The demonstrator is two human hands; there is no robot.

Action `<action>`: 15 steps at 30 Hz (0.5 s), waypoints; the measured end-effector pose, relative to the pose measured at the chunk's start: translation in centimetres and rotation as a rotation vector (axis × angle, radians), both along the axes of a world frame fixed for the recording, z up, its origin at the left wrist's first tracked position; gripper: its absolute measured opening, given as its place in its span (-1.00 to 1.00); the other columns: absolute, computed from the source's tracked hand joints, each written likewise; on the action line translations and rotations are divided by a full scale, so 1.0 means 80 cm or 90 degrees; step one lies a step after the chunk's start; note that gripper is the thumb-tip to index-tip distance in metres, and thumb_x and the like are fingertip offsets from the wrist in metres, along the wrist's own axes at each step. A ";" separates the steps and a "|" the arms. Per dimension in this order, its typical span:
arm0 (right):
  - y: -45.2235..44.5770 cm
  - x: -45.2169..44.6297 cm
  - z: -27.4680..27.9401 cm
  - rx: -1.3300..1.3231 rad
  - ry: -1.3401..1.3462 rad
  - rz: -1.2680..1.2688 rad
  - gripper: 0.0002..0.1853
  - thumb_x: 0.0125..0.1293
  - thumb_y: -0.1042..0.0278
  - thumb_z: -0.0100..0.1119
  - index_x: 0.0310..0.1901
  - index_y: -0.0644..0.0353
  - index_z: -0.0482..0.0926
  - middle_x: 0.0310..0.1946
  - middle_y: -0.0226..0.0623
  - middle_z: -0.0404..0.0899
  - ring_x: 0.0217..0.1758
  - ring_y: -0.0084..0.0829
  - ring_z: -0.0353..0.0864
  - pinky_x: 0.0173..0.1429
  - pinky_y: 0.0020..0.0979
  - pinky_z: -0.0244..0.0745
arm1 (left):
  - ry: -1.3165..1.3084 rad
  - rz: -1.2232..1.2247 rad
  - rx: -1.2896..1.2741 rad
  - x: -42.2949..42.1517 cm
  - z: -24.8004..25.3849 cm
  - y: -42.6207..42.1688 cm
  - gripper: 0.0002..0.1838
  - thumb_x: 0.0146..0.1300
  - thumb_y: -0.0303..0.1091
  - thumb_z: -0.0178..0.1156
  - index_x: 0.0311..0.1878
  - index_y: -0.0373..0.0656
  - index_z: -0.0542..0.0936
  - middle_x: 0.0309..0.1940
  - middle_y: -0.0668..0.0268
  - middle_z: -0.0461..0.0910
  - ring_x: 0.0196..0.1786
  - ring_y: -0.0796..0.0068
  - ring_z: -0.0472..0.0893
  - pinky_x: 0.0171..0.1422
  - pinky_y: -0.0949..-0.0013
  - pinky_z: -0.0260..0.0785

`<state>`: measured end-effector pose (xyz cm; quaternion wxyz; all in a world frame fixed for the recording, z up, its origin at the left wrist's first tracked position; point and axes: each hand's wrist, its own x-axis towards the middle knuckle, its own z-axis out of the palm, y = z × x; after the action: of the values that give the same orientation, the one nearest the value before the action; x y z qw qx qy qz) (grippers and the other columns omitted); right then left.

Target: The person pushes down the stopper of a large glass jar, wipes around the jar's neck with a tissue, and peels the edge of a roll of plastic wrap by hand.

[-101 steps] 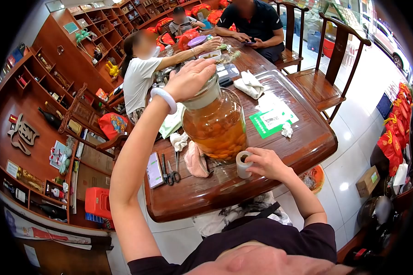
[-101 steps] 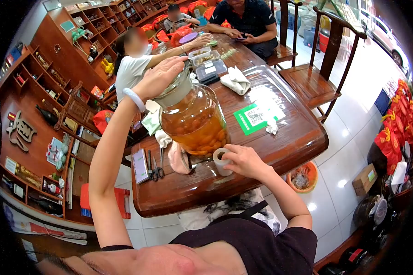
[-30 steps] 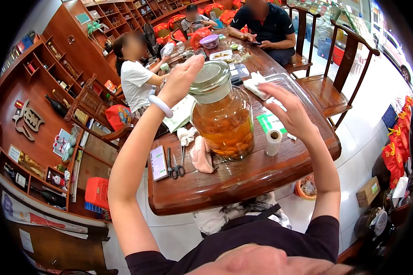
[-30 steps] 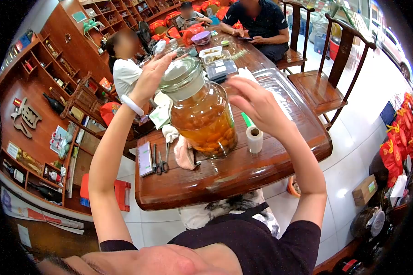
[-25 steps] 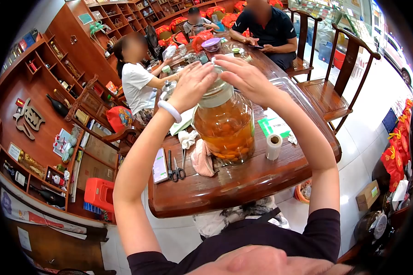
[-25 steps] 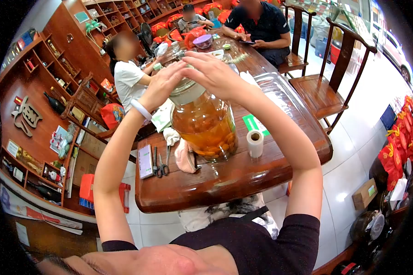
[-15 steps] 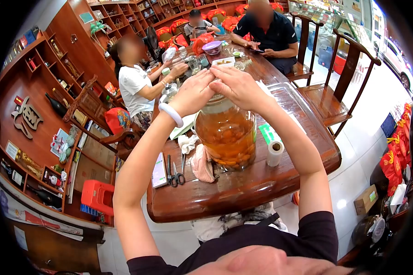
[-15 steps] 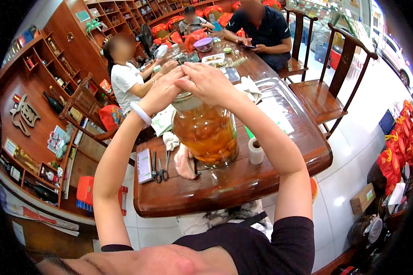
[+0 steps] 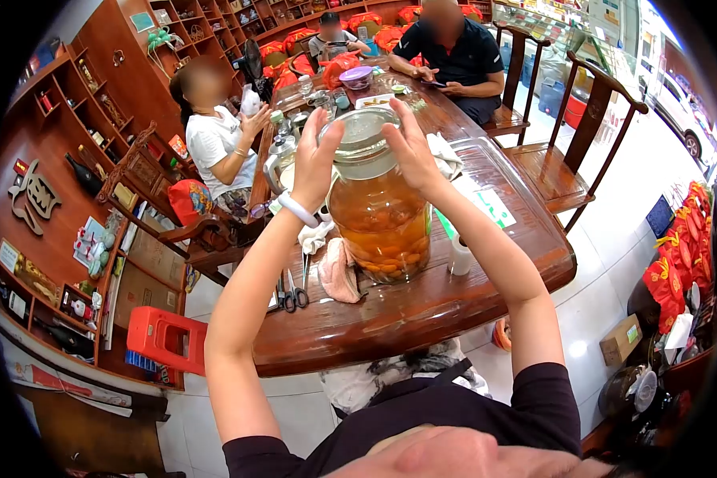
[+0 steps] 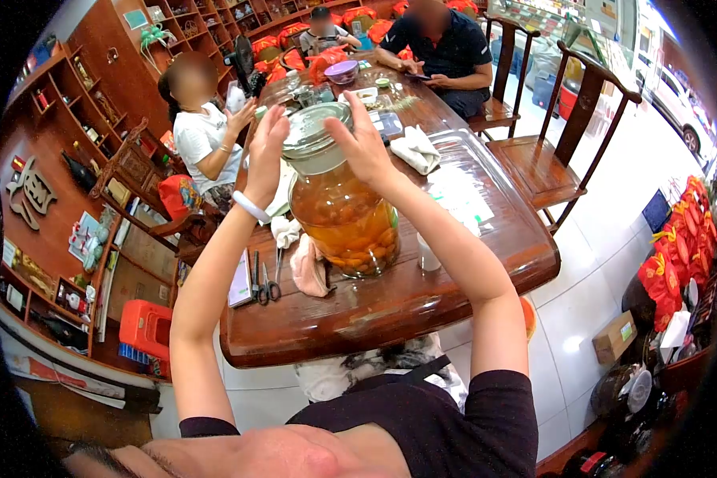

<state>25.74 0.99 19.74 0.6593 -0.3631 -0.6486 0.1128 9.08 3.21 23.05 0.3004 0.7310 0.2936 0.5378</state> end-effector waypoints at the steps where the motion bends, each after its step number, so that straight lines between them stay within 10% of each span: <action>1: 0.000 0.001 -0.004 -0.055 0.056 0.065 -0.21 0.24 -0.23 -0.08 0.29 0.26 0.09 0.21 0.03 0.21 0.27 -0.21 0.22 0.31 -0.35 0.06 | -0.043 -0.023 -0.054 -0.005 -0.005 -0.004 -0.22 0.20 0.07 0.04 0.26 -0.42 0.16 0.23 -0.06 0.22 0.30 0.27 0.21 0.34 0.36 0.01; 11: 0.008 0.006 -0.013 -0.125 0.098 0.181 -0.15 0.22 -0.38 -0.20 0.27 0.27 0.14 0.17 -0.10 0.30 0.26 -0.32 0.21 0.31 -0.39 0.04 | -0.051 -0.207 -0.093 -0.011 -0.047 -0.014 -0.18 0.05 -0.09 0.32 0.24 -0.32 0.14 0.16 0.14 0.31 0.21 0.37 0.31 0.26 0.37 0.15; 15: 0.005 0.014 -0.014 -0.106 0.080 0.232 -0.08 0.11 -0.21 0.11 0.31 0.30 0.02 0.19 -0.05 0.24 0.27 -0.31 0.19 0.34 -0.40 -0.01 | -0.032 -0.118 -0.065 0.000 -0.064 -0.011 -0.26 -0.06 -0.20 0.42 0.12 -0.30 0.25 0.04 0.14 0.43 0.08 0.39 0.44 0.16 0.38 0.27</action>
<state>26.82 1.42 18.60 0.6351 -0.2854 -0.6495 0.3056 9.07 2.30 17.89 0.3931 0.7249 0.2443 0.5102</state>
